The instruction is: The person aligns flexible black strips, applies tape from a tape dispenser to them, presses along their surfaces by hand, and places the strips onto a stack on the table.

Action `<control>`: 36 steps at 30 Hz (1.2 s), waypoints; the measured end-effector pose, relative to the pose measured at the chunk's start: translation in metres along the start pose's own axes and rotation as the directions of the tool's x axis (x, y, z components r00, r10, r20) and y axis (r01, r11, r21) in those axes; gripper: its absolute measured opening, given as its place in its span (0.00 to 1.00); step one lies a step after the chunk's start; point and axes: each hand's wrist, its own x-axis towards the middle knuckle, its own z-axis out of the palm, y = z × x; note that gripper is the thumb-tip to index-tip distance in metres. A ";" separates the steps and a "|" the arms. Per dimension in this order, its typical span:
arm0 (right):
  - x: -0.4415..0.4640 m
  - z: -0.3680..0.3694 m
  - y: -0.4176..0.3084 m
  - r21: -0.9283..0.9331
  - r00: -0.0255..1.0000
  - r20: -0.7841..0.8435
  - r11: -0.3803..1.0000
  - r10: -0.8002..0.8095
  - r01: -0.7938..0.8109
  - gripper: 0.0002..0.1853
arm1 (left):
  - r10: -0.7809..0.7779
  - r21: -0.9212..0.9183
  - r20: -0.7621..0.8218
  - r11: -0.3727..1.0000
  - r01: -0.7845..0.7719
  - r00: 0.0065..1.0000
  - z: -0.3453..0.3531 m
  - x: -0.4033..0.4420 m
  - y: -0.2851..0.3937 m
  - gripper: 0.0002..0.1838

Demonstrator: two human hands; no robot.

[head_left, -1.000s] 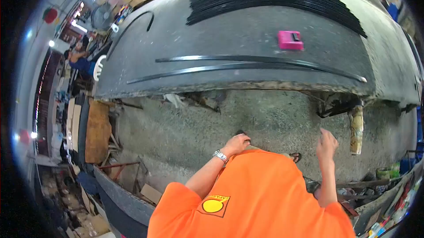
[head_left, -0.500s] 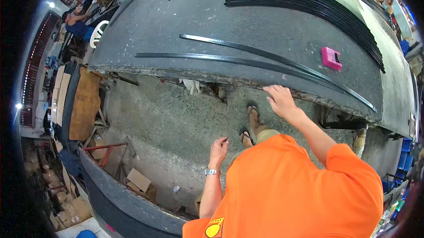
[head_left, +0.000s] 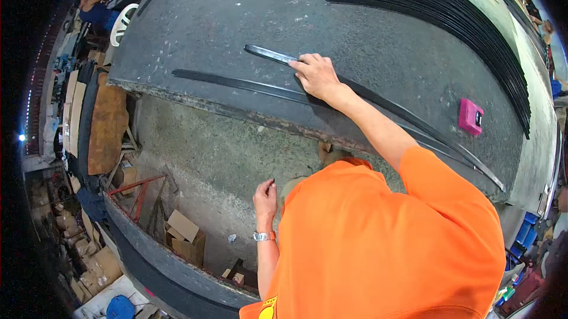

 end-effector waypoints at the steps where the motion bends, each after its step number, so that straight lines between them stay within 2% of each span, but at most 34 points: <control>1: 0.012 0.007 0.004 -0.014 1.000 0.021 1.000 -0.006 0.006 0.18 | 0.102 -0.025 -0.063 0.994 -0.103 0.993 -0.004 0.018 0.010 0.14; 2: 0.021 0.013 0.005 -0.027 0.999 0.048 1.000 -0.011 0.013 0.18 | 0.195 -0.044 -0.127 0.978 -0.202 0.973 -0.008 0.035 0.019 0.13; 6: 0.035 0.020 0.009 -0.052 0.985 0.174 0.999 0.012 -0.003 0.19 | 0.270 -0.078 -0.228 0.953 -0.294 0.935 -0.037 0.100 0.091 0.11; 8: 0.035 0.019 0.010 -0.059 0.976 0.214 0.998 0.026 -0.013 0.20 | 0.373 0.004 -0.235 0.924 -0.383 0.897 -0.047 0.133 0.119 0.11; 12: 0.033 0.019 0.007 -0.073 0.979 0.204 0.997 0.017 -0.003 0.21 | 0.646 0.138 -0.242 0.761 -0.633 0.724 -0.056 0.213 0.161 0.13; 16: 0.047 0.023 -0.003 -0.114 0.974 0.226 0.993 0.009 0.017 0.22 | 0.719 0.326 -0.204 0.690 -0.646 0.665 -0.051 0.295 0.191 0.16; 19: 0.042 0.015 -0.001 -0.143 0.966 0.254 0.990 0.050 -0.014 0.22 | 0.731 0.383 -0.115 0.658 -0.649 0.673 -0.042 0.336 0.199 0.17; 20: 0.042 0.016 0.000 -0.140 0.966 0.251 0.990 0.058 -0.023 0.22 | 0.682 0.353 -0.064 0.698 -0.623 0.728 -0.037 0.346 0.198 0.17; 25: 0.044 0.015 -0.007 -0.160 0.963 0.243 0.984 0.119 -0.081 0.23 | 0.663 0.392 -0.119 0.715 -0.579 0.739 -0.023 0.351 0.190 0.16; 28: 0.037 0.008 -0.005 -0.157 0.942 0.297 0.981 0.156 -0.113 0.23 | 0.679 0.414 -0.142 0.702 -0.580 0.720 -0.021 0.351 0.195 0.17; 32: 0.055 0.023 -0.012 -0.202 0.963 0.246 0.977 0.113 -0.063 0.23 | 0.670 0.438 -0.155 0.705 -0.557 0.726 -0.020 0.349 0.196 0.16; 36: 0.072 0.024 -0.018 -0.241 0.955 0.295 0.970 0.042 0.031 0.23 | 0.676 0.428 -0.168 0.706 -0.565 0.718 -0.021 0.348 0.199 0.15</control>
